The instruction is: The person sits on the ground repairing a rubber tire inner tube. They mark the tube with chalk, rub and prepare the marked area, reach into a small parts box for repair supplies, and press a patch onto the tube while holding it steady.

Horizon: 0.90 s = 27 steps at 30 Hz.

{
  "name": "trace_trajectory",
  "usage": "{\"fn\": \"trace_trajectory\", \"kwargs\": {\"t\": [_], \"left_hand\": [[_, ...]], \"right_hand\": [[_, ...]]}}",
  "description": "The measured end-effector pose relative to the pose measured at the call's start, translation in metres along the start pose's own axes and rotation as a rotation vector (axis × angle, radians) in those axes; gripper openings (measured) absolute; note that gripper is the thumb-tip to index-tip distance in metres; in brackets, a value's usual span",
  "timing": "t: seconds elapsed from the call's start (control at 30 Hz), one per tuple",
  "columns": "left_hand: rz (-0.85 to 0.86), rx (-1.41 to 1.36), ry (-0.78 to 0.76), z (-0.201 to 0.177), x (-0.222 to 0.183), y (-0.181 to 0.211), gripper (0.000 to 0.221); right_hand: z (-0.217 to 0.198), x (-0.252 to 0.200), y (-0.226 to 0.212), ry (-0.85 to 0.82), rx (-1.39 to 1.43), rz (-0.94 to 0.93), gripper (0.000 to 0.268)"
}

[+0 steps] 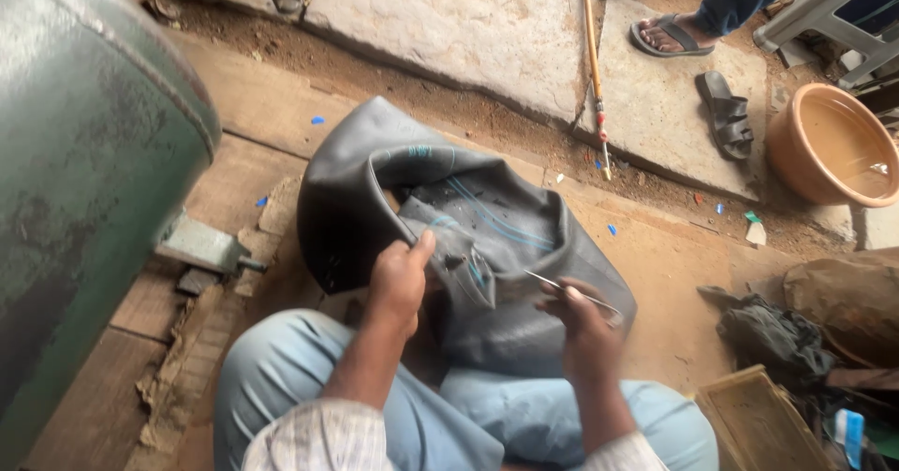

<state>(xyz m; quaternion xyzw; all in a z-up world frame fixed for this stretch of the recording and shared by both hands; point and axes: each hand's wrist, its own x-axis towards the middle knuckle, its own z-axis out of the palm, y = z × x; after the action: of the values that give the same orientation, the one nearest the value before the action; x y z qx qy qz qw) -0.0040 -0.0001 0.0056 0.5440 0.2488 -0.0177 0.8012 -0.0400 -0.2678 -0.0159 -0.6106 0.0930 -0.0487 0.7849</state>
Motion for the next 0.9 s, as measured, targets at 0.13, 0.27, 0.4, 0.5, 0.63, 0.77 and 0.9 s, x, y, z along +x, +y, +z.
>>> {"fn": "trace_trajectory", "kwargs": {"t": [0.13,0.27,0.4,0.5,0.63,0.77,0.9], "left_hand": [[-0.029,-0.164,-0.059,0.003,-0.007,0.021,0.026],[0.058,-0.316,-0.219,0.001,-0.004,0.005,0.025],[-0.094,-0.292,-0.176,0.008,-0.017,0.036,0.023],[-0.109,-0.363,-0.188,0.006,-0.015,0.034,0.025],[-0.083,-0.418,-0.204,0.005,-0.014,0.03,0.026],[-0.104,-0.397,-0.177,0.006,-0.016,0.033,0.025],[-0.104,-0.398,-0.171,0.004,-0.014,0.028,0.024]], "right_hand": [[-0.058,0.015,0.021,0.096,0.191,0.109,0.025],[-0.099,0.029,0.036,0.26,0.317,0.215,0.028],[-0.096,0.038,0.026,0.324,0.391,0.229,0.029],[-0.091,0.042,0.026,0.34,0.405,0.222,0.028],[-0.086,0.043,0.028,0.292,0.42,0.213,0.027],[-0.079,0.042,0.026,0.286,0.418,0.213,0.026],[-0.076,0.044,0.025,0.311,0.394,0.213,0.025]]}}
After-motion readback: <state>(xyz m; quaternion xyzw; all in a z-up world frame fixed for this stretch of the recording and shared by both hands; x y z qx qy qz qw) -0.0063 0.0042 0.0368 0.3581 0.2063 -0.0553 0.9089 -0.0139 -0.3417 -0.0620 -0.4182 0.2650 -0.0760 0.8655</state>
